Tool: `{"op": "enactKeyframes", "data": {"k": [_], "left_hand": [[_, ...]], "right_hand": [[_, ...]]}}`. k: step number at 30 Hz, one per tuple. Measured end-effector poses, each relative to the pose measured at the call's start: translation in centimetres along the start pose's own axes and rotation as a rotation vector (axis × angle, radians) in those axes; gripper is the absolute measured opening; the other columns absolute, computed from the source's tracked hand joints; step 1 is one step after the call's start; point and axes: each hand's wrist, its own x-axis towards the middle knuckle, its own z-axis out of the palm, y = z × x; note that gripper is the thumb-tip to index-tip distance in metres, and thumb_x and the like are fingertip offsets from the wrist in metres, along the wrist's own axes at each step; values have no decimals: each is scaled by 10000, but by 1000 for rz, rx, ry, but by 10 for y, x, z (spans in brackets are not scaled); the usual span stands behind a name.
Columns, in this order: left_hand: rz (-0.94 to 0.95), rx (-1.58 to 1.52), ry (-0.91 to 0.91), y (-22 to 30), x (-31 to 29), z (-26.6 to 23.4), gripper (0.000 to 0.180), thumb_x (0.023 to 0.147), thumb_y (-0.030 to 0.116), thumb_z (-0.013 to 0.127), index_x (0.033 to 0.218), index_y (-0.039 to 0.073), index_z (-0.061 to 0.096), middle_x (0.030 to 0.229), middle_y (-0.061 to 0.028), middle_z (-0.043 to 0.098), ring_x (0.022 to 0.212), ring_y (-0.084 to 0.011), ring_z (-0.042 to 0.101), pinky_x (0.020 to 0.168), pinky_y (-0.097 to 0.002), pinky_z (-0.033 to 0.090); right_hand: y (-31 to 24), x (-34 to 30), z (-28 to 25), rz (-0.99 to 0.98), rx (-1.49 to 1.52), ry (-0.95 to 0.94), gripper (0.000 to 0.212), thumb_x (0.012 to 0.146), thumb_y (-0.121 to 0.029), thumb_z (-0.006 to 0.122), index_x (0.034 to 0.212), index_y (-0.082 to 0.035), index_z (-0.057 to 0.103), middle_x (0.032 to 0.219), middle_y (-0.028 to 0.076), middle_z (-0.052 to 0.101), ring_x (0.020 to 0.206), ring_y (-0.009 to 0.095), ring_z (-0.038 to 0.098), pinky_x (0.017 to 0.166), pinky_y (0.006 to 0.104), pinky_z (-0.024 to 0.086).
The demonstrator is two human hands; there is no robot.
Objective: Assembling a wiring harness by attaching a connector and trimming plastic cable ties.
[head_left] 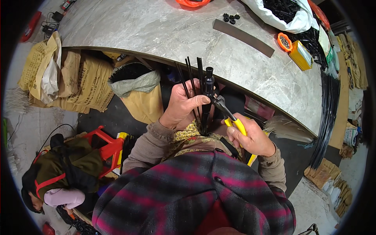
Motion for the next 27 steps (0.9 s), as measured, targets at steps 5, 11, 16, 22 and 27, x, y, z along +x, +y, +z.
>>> {"op": "enactKeyframes", "data": {"k": [5,11,16,22,27], "left_hand": [[-31,-31,-35,9,0,1,201,837,-1,736,1020,-20,657,948,-68,707,865,-120,652,790,-269,532],[-42,-50,-27,9,-3,3,211,832,-17,740,1025,-21,653,951,-65,705,868,-116,650,782,-266,535],[-52,-101,-18,11,-6,5,238,830,-29,741,1047,-20,644,961,-54,697,872,-105,640,785,-257,531],[-42,-97,-48,11,-7,8,250,838,-36,731,1070,-24,638,1007,-58,689,897,-104,634,792,-254,531],[-24,-98,-52,14,-9,12,274,846,-39,720,1107,-28,639,1025,-55,688,897,-100,629,793,-250,529]], "right_hand": [[4,-4,-2,-93,29,-72,215,1013,-157,510,1165,-7,525,908,61,626,768,120,634,682,264,515],[4,-5,-6,-63,122,-95,321,1013,-163,533,1274,18,490,1141,99,647,1040,172,638,878,295,505],[1,-3,-10,-58,122,-132,389,997,-90,505,1362,27,438,1151,109,635,1041,192,640,917,317,489],[-1,-5,-13,-101,87,-127,374,1015,-167,540,1329,21,465,1189,111,650,1082,192,642,873,294,516],[-5,-6,-16,-114,36,-131,369,1013,-163,545,1321,26,469,1185,110,644,1062,191,651,872,295,514]]}}
